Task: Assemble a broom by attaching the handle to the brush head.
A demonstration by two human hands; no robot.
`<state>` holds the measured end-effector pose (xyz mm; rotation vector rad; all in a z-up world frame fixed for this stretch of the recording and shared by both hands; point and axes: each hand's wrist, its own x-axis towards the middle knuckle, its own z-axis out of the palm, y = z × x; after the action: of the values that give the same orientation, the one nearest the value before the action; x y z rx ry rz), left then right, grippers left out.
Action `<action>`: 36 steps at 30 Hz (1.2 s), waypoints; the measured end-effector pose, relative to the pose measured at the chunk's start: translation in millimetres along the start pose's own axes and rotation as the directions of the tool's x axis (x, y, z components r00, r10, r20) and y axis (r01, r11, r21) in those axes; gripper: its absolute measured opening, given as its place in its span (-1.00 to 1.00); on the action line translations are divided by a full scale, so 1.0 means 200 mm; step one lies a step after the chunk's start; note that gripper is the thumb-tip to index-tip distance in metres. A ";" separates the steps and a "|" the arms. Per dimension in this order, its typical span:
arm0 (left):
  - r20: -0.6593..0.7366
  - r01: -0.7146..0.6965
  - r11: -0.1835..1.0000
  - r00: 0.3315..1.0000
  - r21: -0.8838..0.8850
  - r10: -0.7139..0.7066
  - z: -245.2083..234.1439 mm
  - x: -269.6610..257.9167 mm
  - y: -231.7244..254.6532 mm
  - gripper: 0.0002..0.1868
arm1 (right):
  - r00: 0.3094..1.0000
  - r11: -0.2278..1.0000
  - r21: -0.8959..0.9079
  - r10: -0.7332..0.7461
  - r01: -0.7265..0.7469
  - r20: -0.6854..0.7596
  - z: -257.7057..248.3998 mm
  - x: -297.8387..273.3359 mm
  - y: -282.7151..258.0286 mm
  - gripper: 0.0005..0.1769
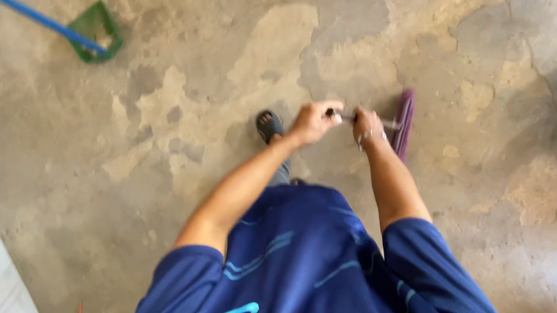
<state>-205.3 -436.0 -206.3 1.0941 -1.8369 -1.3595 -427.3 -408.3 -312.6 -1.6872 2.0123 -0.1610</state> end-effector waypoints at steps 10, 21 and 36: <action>-0.132 0.000 0.961 0.991 -0.276 -0.037 -0.52 0.40 -0.07 -0.70 | 0.996 0.948 0.315 0.074 -0.054 -0.052 -0.08 0.47 -0.54 -0.70; -0.409 0.029 0.997 0.911 -0.072 -0.056 -1.49 0.41 0.28 -0.60 | 0.946 0.791 0.546 -0.325 0.277 -0.008 0.00 0.94 -1.58 -0.83; -0.254 -0.079 0.965 0.956 0.251 0.145 -0.99 1.33 1.02 -0.79 | 0.838 0.808 0.375 -0.530 0.455 0.125 -0.95 1.41 -0.93 -0.41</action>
<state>-222.2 -732.3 44.6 1.2086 -1.8573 -0.8898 -374.8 -759.1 -158.6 -1.8717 1.2550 -0.4425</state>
